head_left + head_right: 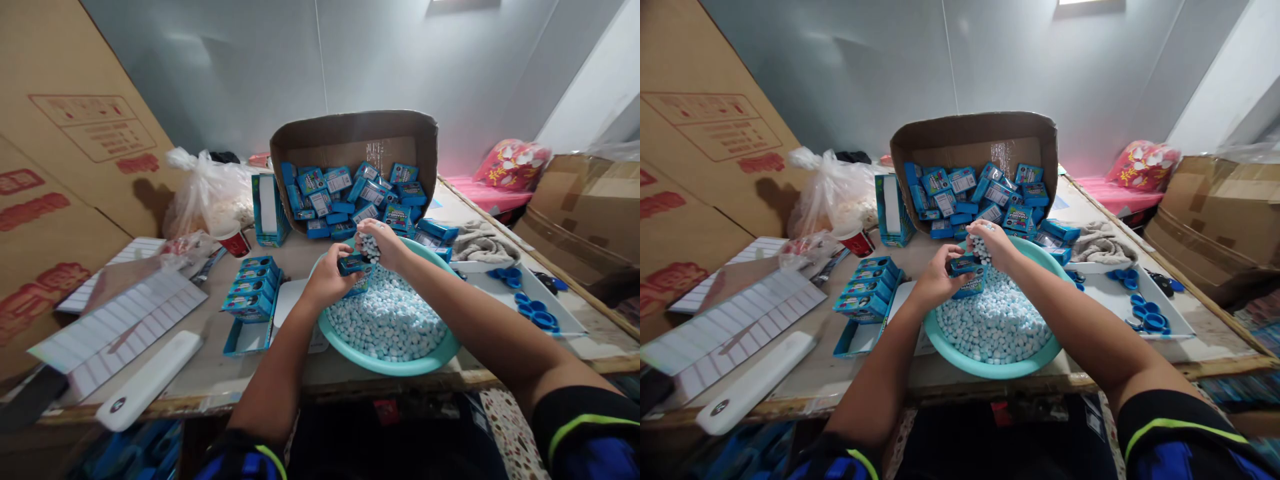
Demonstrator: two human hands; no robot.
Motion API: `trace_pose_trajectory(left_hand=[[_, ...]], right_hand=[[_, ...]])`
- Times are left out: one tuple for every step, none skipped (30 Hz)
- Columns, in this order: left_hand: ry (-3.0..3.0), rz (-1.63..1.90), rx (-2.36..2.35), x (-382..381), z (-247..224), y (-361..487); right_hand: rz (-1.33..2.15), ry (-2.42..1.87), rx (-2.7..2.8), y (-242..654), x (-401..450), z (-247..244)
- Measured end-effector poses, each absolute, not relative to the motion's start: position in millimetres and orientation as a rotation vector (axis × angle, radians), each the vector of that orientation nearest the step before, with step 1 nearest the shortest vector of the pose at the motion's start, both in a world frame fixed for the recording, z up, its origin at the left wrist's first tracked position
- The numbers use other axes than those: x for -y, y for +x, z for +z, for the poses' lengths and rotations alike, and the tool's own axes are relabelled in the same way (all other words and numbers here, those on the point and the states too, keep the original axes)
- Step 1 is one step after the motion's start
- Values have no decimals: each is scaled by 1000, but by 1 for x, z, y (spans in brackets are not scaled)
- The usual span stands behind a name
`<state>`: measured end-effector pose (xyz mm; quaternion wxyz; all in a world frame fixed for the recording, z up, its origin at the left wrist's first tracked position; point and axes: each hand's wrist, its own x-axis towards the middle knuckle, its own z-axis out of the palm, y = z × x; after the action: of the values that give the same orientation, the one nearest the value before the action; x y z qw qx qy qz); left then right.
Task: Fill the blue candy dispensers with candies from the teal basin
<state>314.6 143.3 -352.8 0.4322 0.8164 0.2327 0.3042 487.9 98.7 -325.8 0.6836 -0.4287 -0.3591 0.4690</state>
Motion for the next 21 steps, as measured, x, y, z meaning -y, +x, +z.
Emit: trace_pose_trajectory(left_hand=[[2039,761,-581,-144,-353,315],[2044,765,-580,-144,-354,315],[2048,770,-579,-145,-355,315],[2049,773,-576,-145,-355,315],[2048,774,-570,-146,-356,315],[2049,772,-566,-146,-356,315],[2051,768,-567,-145,-355,315],[2056,763,-576,-144,-354,315],[2067,757,-592,-143,-353,315],[2089,759,-615,-142,-352,314],[2128,766,-636,-141,-351,313],[2185,776,-643,-140,-350,313],[2256,787,-628,-139,-349,312],[2325,801,-595,-138,-348,311],[2381,816,-552,-138,-347,310],[2411,826,-515,-137,-347,310],[2412,831,-498,-138,-346,310],[2393,832,-507,-138,-346,310],[2366,827,-534,-138,-346,310],[2342,818,-566,-138,-346,311],[2322,808,-596,-139,-346,311]], right_hand=[[1052,-966,805,487,-99,-326],[1054,-971,803,487,-99,-327],[1058,-973,800,487,-100,-328],[1060,-970,796,487,-100,-329],[1063,-964,795,487,-100,-329],[1063,-955,798,487,-100,-330],[1060,-947,803,487,-101,-331],[1056,-943,807,487,-101,-332],[1053,-944,809,487,-101,-332],[1052,-949,808,486,-101,-332],[1052,-954,805,485,-101,-332],[1053,-956,800,485,-101,-332],[1056,-957,794,484,-100,-332],[1059,-955,788,484,-100,-331],[1061,-948,782,484,-100,-330],[1061,-936,775,484,-100,-330],[1061,-924,769,484,-100,-329],[1061,-911,764,485,-100,-329],[1059,-900,762,485,-100,-329],[1056,-892,763,485,-100,-329],[1049,-887,767,485,-100,-330]])
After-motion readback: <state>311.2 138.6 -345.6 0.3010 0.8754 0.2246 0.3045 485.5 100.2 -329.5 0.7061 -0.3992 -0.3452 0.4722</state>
